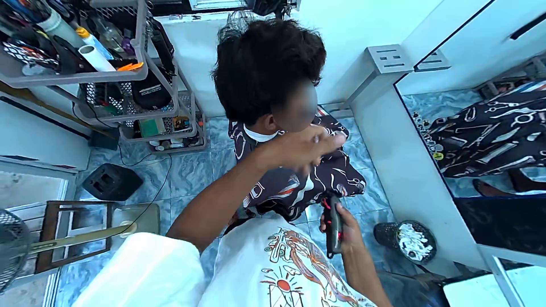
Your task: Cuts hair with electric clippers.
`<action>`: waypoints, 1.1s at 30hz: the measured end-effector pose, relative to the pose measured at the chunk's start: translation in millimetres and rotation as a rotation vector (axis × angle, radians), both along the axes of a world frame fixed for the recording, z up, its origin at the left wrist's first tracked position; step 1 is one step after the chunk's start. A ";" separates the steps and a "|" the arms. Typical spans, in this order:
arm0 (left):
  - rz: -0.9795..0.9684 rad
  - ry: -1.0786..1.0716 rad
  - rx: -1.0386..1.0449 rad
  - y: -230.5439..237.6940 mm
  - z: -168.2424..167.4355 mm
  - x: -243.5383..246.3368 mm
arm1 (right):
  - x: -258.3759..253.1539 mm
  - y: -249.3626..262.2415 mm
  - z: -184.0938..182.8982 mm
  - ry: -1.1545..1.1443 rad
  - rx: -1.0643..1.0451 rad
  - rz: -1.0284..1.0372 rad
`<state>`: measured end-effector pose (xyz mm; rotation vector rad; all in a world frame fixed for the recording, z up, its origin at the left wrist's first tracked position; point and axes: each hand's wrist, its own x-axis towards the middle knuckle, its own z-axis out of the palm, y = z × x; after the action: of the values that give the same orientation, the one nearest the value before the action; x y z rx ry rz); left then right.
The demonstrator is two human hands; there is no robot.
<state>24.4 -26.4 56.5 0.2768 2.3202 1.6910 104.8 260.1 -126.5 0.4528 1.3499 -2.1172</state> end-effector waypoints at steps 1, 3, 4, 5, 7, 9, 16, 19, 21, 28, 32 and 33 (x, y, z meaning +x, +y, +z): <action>-0.031 -0.097 -0.002 -3.9 -7.7 18.2 | -4.8 -12.1 4.8 0.020 0.047 0.022; 0.164 0.006 -0.012 -14.1 -30.0 45.0 | -21.3 -39.9 22.0 0.119 0.150 0.093; 0.315 0.127 -0.068 -18.0 -44.6 54.9 | -32.4 -54.5 34.7 0.195 0.205 0.139; 0.437 0.226 -0.153 -21.4 -57.7 61.5 | -45.1 -69.0 48.8 0.280 0.259 0.182; 0.534 0.313 -0.330 -27.5 -71.3 69.1 | -69.3 -94.3 77.4 0.444 0.349 0.260; 0.581 0.373 -0.406 -32.4 -69.2 71.2 | -92.7 -117.3 104.3 0.621 0.428 0.335; 0.788 0.773 -0.504 -96.2 1.4 44.3 | -148.3 -161.1 143.0 0.652 0.625 0.483; 0.565 0.698 -0.678 -128.2 24.9 5.6 | -152.9 -157.3 155.6 0.574 0.530 0.533; 0.400 0.551 -0.743 -140.8 38.8 -18.6 | -156.3 -155.0 167.1 0.542 0.445 0.547; 0.241 0.409 -0.839 -146.9 63.4 -42.9 | -170.4 -149.2 184.5 0.474 0.450 0.570; 0.248 0.404 -0.866 -140.0 67.2 -43.4 | -170.5 -149.1 188.3 0.503 0.465 0.591; 0.248 0.404 -0.868 -139.1 68.3 -43.6 | -170.3 -148.5 188.8 0.489 0.501 0.607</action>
<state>-19.2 -165.5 124.8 0.1578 3.2286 0.5803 -65.5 111.6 62.4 -0.2964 1.9932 -1.4182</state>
